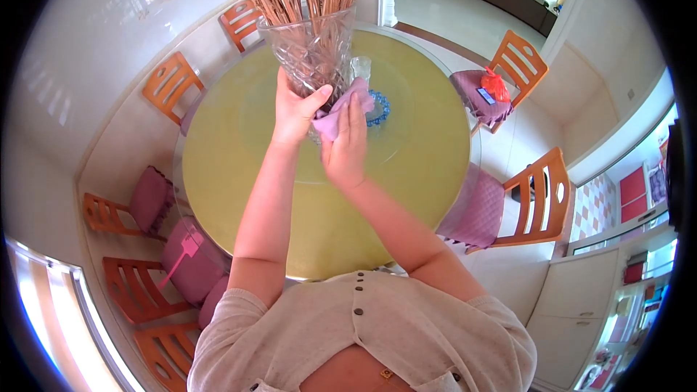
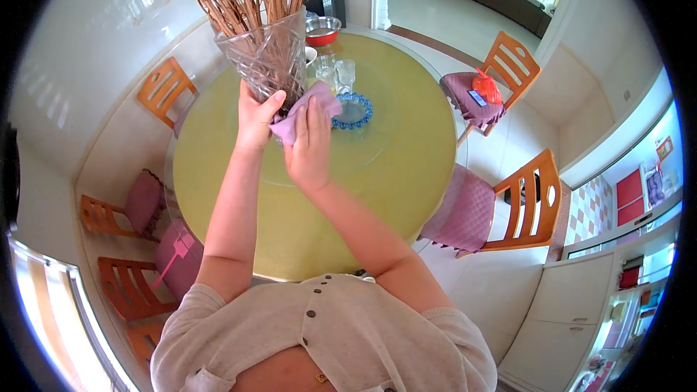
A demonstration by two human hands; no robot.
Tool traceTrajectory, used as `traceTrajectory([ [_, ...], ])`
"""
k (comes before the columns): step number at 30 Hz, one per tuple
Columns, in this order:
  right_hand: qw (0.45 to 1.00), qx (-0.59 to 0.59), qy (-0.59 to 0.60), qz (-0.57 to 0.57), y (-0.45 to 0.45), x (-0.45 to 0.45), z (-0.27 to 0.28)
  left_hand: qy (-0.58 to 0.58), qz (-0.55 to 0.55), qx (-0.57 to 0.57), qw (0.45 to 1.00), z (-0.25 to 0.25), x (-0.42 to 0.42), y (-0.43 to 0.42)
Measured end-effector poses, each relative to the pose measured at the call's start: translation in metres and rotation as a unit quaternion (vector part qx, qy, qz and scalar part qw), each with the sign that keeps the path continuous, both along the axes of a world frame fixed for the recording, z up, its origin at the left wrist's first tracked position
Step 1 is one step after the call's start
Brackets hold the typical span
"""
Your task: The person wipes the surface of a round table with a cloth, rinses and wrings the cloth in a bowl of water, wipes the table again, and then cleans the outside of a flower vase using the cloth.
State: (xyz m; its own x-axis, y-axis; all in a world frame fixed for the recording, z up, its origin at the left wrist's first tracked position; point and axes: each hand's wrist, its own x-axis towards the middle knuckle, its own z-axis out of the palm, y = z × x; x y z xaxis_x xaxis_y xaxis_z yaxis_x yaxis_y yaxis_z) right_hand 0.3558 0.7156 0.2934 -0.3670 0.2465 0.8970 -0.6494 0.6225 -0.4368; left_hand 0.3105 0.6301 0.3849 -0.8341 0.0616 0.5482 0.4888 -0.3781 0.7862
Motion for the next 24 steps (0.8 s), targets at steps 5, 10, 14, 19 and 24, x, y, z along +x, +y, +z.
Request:
traceTrajectory([
  [5,0.975,0.210,0.022,-0.067,0.009,0.001,-0.002,0.014,0.023,-0.037,0.999,0.002,-0.012,-0.011],
  [10,0.967,0.243,0.036,-0.062,0.020,0.003,0.003,-0.012,-0.006,-0.005,1.000,0.012,-0.009,-0.017],
  [14,0.962,0.264,0.037,-0.068,0.023,0.004,0.004,-0.007,-0.049,0.012,0.999,0.018,-0.016,-0.019],
  [19,0.974,0.221,0.039,-0.004,0.027,0.003,0.000,0.003,-0.047,0.004,0.999,0.020,-0.016,-0.020],
  [24,0.992,0.107,0.008,0.059,0.026,0.009,0.031,-0.016,-0.083,0.035,0.996,0.017,-0.010,-0.015],
])
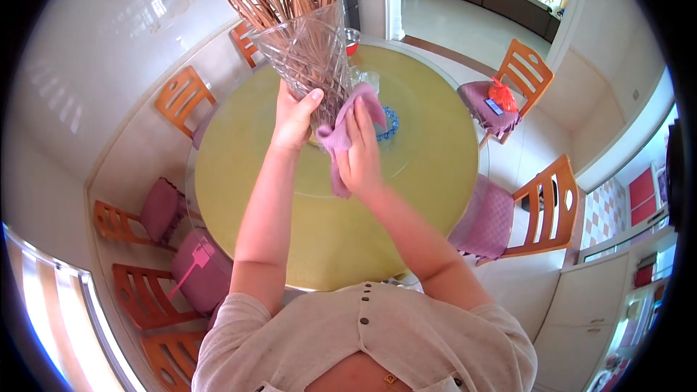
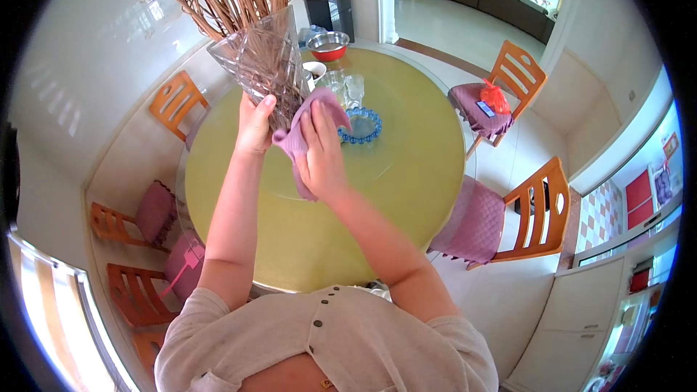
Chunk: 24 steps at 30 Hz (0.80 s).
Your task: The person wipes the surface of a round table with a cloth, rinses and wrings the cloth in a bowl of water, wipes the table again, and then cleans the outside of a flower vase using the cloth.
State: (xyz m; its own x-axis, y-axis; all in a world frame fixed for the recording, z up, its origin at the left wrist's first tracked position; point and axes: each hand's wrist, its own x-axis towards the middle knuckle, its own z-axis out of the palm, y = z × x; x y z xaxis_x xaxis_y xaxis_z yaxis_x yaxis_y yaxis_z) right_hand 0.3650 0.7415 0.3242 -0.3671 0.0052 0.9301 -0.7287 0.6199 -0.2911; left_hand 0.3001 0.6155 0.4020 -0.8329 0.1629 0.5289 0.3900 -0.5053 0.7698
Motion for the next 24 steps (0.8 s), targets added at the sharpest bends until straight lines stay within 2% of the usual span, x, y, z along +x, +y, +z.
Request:
traceTrajectory([
  [2,0.991,-0.087,-0.067,0.081,0.000,-0.005,0.016,-0.001,0.005,-0.023,1.000,0.001,0.002,0.000],
  [3,0.991,-0.088,-0.065,0.081,0.002,-0.007,0.025,0.002,0.005,-0.023,1.000,0.000,0.002,-0.001],
  [5,0.961,-0.157,-0.134,0.181,0.005,-0.009,0.044,0.023,-0.002,-0.061,0.998,-0.003,0.002,-0.002],
  [6,0.962,-0.158,-0.131,0.181,0.005,-0.012,0.053,0.025,-0.003,-0.062,0.998,-0.005,0.003,-0.002],
  [8,0.977,-0.143,-0.059,0.144,0.004,-0.022,0.067,0.010,-0.030,-0.057,0.998,-0.005,0.007,0.001],
  [12,0.993,-0.108,-0.002,0.045,0.002,-0.022,0.098,0.007,-0.041,-0.050,0.998,-0.012,0.008,0.005],
  [17,0.996,-0.075,0.000,0.050,0.004,-0.023,0.111,-0.002,-0.036,-0.050,0.998,-0.008,0.012,0.008],
  [19,0.997,-0.007,0.075,0.010,0.006,-0.026,0.113,0.009,-0.036,-0.055,0.998,-0.010,0.011,0.006],
  [24,0.990,0.048,0.130,-0.012,0.009,-0.024,0.116,0.006,-0.033,-0.062,0.998,-0.012,0.016,0.007],
])
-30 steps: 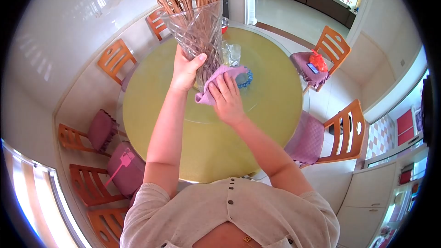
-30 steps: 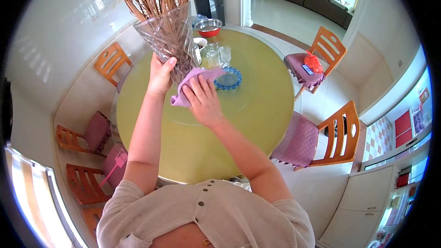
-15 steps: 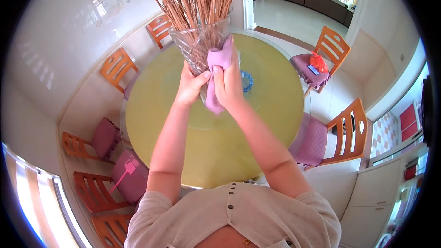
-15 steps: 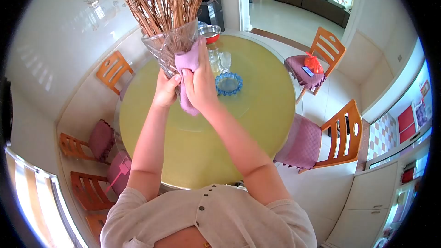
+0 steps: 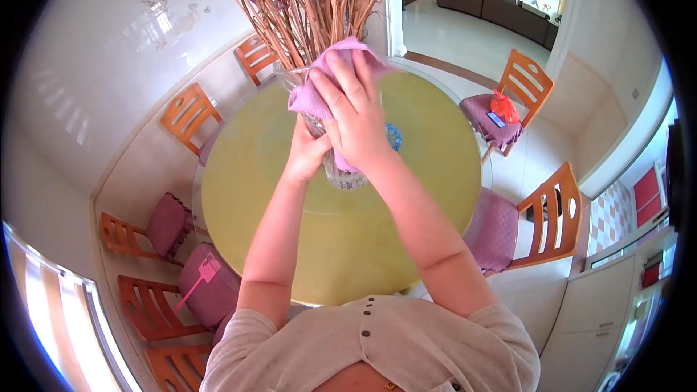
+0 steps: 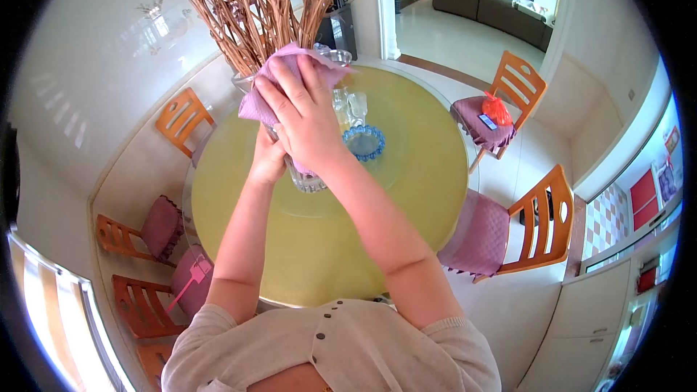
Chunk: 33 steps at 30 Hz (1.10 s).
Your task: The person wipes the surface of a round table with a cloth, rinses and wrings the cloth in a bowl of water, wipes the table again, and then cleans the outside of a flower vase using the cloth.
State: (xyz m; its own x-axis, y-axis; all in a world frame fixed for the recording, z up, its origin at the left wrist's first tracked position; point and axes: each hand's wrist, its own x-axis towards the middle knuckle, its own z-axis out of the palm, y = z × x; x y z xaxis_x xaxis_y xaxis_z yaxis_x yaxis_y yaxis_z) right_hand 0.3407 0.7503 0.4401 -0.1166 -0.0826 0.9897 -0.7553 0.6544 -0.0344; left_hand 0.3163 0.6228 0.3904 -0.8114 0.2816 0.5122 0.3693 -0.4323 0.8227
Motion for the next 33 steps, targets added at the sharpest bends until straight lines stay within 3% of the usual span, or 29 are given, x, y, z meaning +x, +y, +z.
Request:
traceTrajectory([
  [4,0.998,-0.003,0.036,0.042,0.006,-0.003,-0.002,0.008,0.005,-0.001,1.000,-0.005,0.001,-0.002],
  [10,0.991,-0.108,-0.038,0.072,-0.003,-0.003,-0.026,0.002,-0.008,0.013,1.000,-0.011,-0.001,0.002],
  [14,0.996,-0.005,-0.059,0.066,0.000,0.010,-0.047,-0.038,0.007,0.009,0.999,-0.005,-0.002,0.001],
  [20,0.993,-0.047,-0.075,0.084,0.006,0.003,-0.027,-0.011,-0.008,0.005,1.000,-0.003,0.001,-0.001],
  [22,0.975,-0.094,-0.107,0.172,0.008,-0.001,-0.020,-0.010,-0.009,0.011,1.000,0.001,0.004,-0.001],
  [26,0.960,-0.126,-0.094,0.233,0.010,-0.009,-0.016,-0.007,-0.006,0.011,1.000,0.000,-0.003,-0.006],
  [33,0.923,-0.159,-0.198,0.289,0.004,-0.013,-0.071,0.004,0.020,0.025,0.999,0.009,-0.003,-0.010],
])
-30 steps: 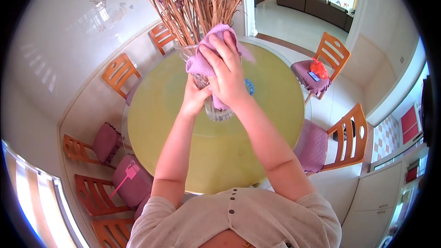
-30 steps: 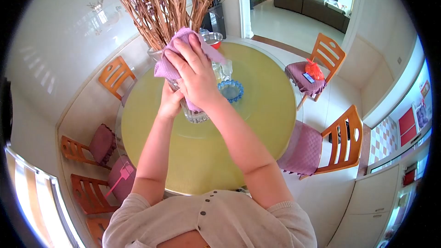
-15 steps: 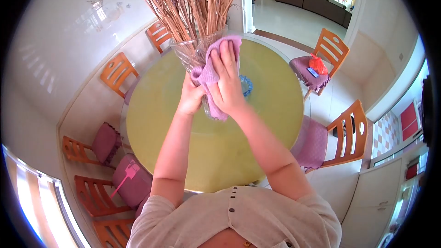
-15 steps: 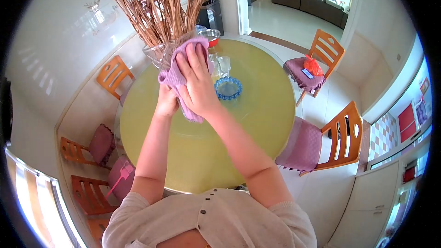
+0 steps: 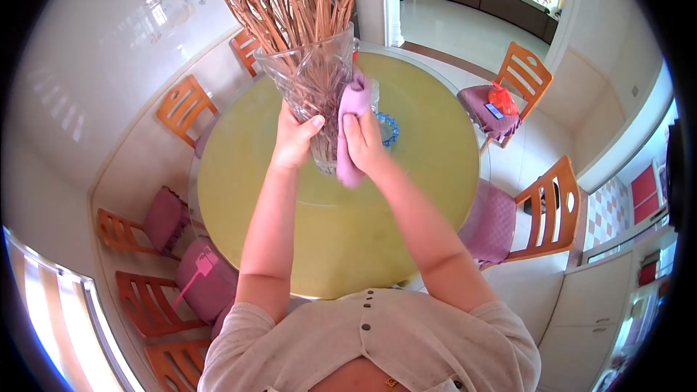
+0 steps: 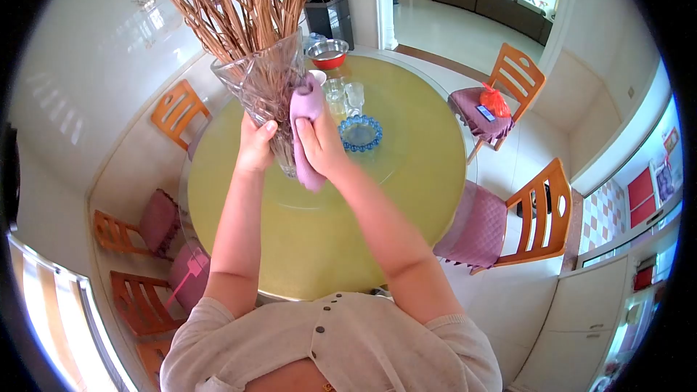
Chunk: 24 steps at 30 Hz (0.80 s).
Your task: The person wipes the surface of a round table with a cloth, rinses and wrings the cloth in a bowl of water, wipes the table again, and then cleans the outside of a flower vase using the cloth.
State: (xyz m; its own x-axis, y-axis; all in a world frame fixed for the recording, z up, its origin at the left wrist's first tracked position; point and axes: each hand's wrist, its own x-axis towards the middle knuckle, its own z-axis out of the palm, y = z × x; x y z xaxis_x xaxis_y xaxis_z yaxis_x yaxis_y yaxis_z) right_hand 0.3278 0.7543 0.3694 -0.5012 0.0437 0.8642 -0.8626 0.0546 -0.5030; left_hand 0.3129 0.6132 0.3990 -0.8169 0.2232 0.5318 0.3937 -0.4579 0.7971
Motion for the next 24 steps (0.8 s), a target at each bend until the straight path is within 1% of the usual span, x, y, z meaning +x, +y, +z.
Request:
traceTrajectory([
  [1,1.000,0.002,-0.011,0.013,-0.001,0.001,-0.009,0.000,0.003,0.001,1.000,0.000,-0.002,-0.001],
  [2,0.999,-0.010,-0.024,-0.018,-0.004,0.004,-0.017,0.006,0.004,0.006,1.000,0.000,-0.004,-0.002],
  [3,0.999,-0.009,-0.026,-0.016,-0.006,0.005,-0.027,0.004,0.005,0.007,1.000,-0.001,-0.005,-0.003],
  [5,0.986,-0.076,-0.148,0.032,-0.009,0.005,-0.043,0.000,0.025,-0.020,0.999,-0.002,-0.006,-0.004],
  [6,0.986,-0.112,-0.125,0.011,-0.013,0.002,-0.050,-0.002,0.027,-0.019,0.999,-0.004,-0.006,-0.005],
  [7,0.986,-0.111,-0.127,0.012,-0.011,-0.001,-0.053,-0.005,0.027,-0.023,0.999,-0.005,-0.005,-0.004],
  [8,0.959,-0.165,-0.220,0.070,-0.006,-0.004,-0.057,-0.007,0.026,-0.028,0.999,-0.005,-0.005,-0.004],
  [9,0.917,-0.217,-0.311,0.127,-0.004,-0.006,-0.061,-0.010,0.027,-0.028,0.999,-0.006,-0.005,-0.003],
  [10,0.874,-0.268,-0.373,0.158,-0.003,0.008,-0.042,-0.009,0.023,-0.029,0.999,-0.007,-0.004,-0.003],
  [11,0.873,-0.268,-0.375,0.157,-0.004,0.012,-0.039,-0.009,0.019,-0.030,0.999,-0.007,-0.004,-0.002],
  [13,0.792,-0.331,-0.429,0.280,-0.003,0.018,-0.035,-0.012,0.014,-0.027,0.999,-0.007,-0.004,-0.001],
  [14,0.788,-0.331,-0.417,0.309,-0.006,0.027,-0.027,-0.014,0.010,-0.023,1.000,-0.007,-0.005,0.001],
  [15,0.788,-0.330,-0.418,0.308,-0.005,0.028,-0.029,-0.015,0.010,-0.022,1.000,-0.008,-0.006,0.000],
  [17,0.749,-0.326,-0.413,0.403,-0.003,0.024,-0.035,-0.017,-0.022,-0.035,0.999,-0.009,-0.012,-0.002],
  [18,0.750,-0.323,-0.412,0.404,-0.001,0.023,-0.044,-0.014,-0.021,-0.033,0.999,-0.010,-0.013,-0.004],
  [20,0.732,-0.311,-0.472,0.382,0.001,0.025,-0.062,-0.026,-0.037,-0.044,0.998,-0.012,-0.011,-0.006],
  [24,0.746,-0.316,-0.455,0.369,-0.001,0.033,-0.069,-0.016,-0.066,-0.066,0.995,-0.010,-0.017,-0.012],
])
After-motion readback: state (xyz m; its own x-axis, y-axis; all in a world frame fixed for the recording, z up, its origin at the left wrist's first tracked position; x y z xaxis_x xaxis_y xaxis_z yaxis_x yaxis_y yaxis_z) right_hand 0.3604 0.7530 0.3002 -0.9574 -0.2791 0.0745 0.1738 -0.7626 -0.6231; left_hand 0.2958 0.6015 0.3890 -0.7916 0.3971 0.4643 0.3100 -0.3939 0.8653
